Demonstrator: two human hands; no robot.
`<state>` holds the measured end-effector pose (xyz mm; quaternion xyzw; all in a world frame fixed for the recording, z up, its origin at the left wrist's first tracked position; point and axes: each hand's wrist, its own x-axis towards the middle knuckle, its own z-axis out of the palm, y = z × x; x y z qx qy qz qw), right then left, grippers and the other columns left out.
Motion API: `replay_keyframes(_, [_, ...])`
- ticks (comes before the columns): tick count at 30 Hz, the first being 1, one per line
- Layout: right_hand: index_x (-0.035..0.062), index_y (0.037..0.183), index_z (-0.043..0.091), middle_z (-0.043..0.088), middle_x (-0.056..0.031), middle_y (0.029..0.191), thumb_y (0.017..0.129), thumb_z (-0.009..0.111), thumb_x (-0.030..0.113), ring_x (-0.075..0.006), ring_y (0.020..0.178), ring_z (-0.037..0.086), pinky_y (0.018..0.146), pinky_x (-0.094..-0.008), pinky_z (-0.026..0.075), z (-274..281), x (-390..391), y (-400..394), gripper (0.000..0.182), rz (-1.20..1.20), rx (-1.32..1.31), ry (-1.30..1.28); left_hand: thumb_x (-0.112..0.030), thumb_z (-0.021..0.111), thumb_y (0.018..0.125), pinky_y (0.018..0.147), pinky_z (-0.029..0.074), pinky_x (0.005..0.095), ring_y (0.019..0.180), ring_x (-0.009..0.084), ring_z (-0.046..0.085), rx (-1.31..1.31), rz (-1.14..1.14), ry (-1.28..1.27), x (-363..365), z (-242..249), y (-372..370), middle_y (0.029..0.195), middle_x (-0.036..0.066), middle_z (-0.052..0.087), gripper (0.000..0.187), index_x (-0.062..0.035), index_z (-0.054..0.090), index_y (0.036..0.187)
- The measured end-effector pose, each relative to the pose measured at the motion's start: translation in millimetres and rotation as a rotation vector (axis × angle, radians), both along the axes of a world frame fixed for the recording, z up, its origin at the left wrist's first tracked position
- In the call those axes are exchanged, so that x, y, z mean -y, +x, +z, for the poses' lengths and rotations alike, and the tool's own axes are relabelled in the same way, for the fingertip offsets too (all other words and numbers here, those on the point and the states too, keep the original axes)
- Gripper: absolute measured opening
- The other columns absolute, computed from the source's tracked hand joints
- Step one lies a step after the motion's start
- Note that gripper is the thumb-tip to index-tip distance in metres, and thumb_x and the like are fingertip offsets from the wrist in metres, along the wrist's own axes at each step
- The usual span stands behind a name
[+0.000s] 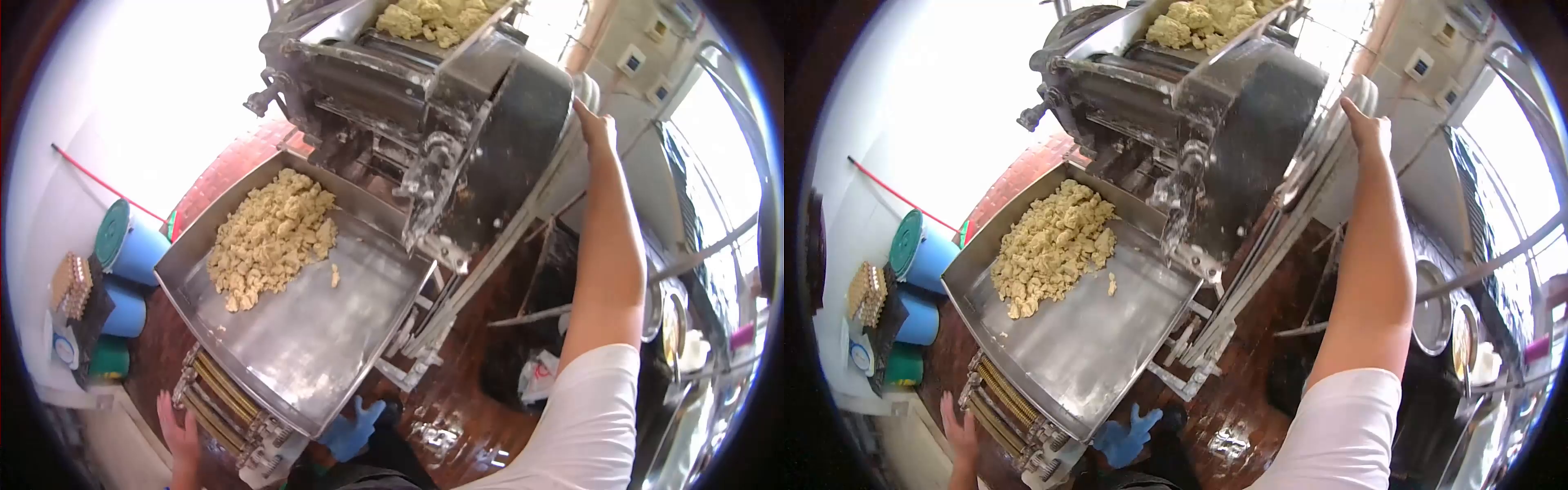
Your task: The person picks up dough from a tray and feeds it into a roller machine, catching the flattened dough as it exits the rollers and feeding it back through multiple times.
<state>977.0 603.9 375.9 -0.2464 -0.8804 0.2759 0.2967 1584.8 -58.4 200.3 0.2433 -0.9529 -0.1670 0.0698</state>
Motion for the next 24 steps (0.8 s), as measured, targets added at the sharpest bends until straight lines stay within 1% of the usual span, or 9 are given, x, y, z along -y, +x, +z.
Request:
replay_keyframes(3, [-0.0092,0.108,0.063,0.063,-0.0288,0.109,0.068,0.070,0.049,-0.0367,0.107,0.061,0.092,-0.0403,0.047,-17,-29,-34,0.071,0.069,0.262,0.106,-0.031,0.060,0.087,0.110,0.027,0.0447,0.132,0.0388,0.037,0.277,0.236,-0.085,11,-32,130,0.139,0.027,0.041,0.063,0.0061,0.042,0.134])
replay_keyframes(5, [-0.0084,0.106,0.063,0.064,-0.0287,0.106,0.069,0.067,0.044,-0.0357,0.106,0.062,0.092,-0.0401,0.047,-17,-2,-3,0.064,-0.068,0.106,0.060,-0.041,0.058,0.090,0.093,0.045,0.0430,0.113,0.0387,0.054,0.579,0.318,-0.174,-24,-4,151,0.125,0.024,0.055,0.050,-0.0050,0.055,0.125])
replay_keyframes(8, [-0.0095,0.114,0.055,0.061,-0.0287,0.112,0.072,0.066,0.045,-0.0384,0.106,0.060,0.094,-0.0407,0.045,-24,-11,-5,0.070,-0.019,0.033,0.141,-0.029,0.053,0.093,0.101,0.039,0.0456,0.123,0.0452,0.043,0.616,0.403,0.125,-46,-13,170,0.131,0.029,0.047,0.045,-0.0067,0.050,0.132])
replay_keyframes(11, [-0.0081,0.126,0.044,0.057,-0.0286,0.118,0.075,0.067,0.045,-0.0409,0.108,0.057,0.095,-0.0437,0.044,-61,-8,29,0.077,-0.053,-0.006,0.131,-0.021,0.048,0.095,0.103,0.037,0.0447,0.124,0.0454,0.041,0.601,0.061,0.034,-6,-75,247,0.137,0.027,0.043,0.040,-0.0111,0.050,0.133])
replay_keyframes(15, [-0.0049,0.130,0.040,0.058,-0.0284,0.115,0.077,0.071,0.042,-0.0427,0.108,0.057,0.095,-0.0448,0.044,-130,31,88,0.077,-0.078,-0.025,0.058,-0.012,0.043,0.094,0.106,0.034,0.0440,0.125,0.0457,0.041,0.657,0.070,-0.001,-1,-65,238,0.139,0.026,0.041,0.040,-0.0144,0.050,0.133])
replay_keyframes(18, [-0.0066,0.135,0.036,0.052,-0.0265,0.126,0.078,0.073,0.041,-0.0388,0.119,0.050,0.101,-0.0408,0.038,-189,31,177,0.083,0.202,0.049,-0.192,-0.016,0.045,0.095,0.108,0.031,0.0432,0.127,0.0450,0.039,0.659,0.011,0.000,-8,-42,200,0.140,0.026,0.040,0.041,-0.0137,0.048,0.136])
replay_keyframes(21, [-0.0072,0.141,0.029,0.032,-0.0255,0.146,0.091,0.059,0.041,-0.0348,0.136,0.031,0.111,-0.0380,0.024,-176,20,279,0.076,0.121,0.026,-0.359,-0.042,0.052,0.093,0.108,0.032,0.0426,0.132,0.0445,0.034,0.635,0.352,0.337,-37,-19,155,0.144,0.024,0.036,0.055,-0.0149,0.044,0.139])
replay_keyframes(23, [-0.0076,0.144,0.024,0.027,-0.0255,0.149,0.092,0.054,0.048,-0.0351,0.138,0.027,0.112,-0.0373,0.022,-190,-9,336,0.082,-0.065,0.157,-0.350,-0.038,0.061,0.086,0.110,0.028,0.0447,0.130,0.0406,0.037,0.502,0.431,0.247,-32,-34,157,0.136,0.029,0.043,0.068,0.0081,0.043,0.132])
replay_keyframes(24, [-0.0085,0.143,0.024,0.026,-0.0249,0.150,0.092,0.052,0.050,-0.0347,0.138,0.027,0.112,-0.0367,0.022,-199,-25,360,0.083,-0.098,0.235,-0.370,-0.038,0.061,0.086,0.110,0.028,0.0447,0.130,0.0406,0.037,0.508,0.421,0.250,-21,-40,157,0.136,0.029,0.043,0.068,0.0081,0.043,0.132])
